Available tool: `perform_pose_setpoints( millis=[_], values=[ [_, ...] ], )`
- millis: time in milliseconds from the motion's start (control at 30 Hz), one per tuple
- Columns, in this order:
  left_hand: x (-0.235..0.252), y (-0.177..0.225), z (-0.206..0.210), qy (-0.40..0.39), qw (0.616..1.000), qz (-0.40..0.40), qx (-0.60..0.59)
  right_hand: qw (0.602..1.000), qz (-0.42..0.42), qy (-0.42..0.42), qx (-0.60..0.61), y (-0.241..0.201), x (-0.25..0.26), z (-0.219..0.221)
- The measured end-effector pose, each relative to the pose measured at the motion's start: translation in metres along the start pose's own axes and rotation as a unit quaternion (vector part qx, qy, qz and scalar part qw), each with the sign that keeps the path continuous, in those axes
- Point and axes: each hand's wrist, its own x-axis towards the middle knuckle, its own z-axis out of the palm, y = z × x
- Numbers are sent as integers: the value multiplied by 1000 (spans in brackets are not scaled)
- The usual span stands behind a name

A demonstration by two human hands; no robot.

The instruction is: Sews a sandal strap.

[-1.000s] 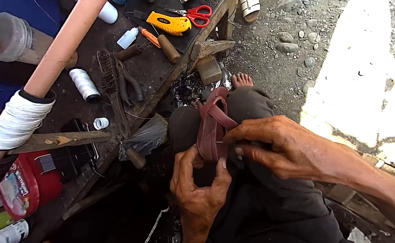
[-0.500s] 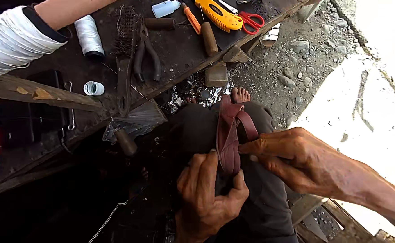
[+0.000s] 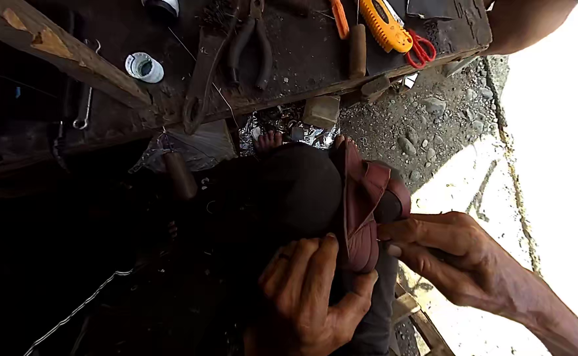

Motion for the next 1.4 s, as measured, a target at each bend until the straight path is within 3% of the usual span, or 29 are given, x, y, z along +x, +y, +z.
perform_pose_setpoints(
  millis=[133,433,1400],
  values=[
    [5,3,-5,-29,999,14,22,1000,8,-3,13,-2,-1,0],
    [11,1,7,12,998,48,26,999,6,11,29,-3,11,6],
    [17,1,11,18,993,91,78,998,18,12,51,-7,26,7]
  ],
)
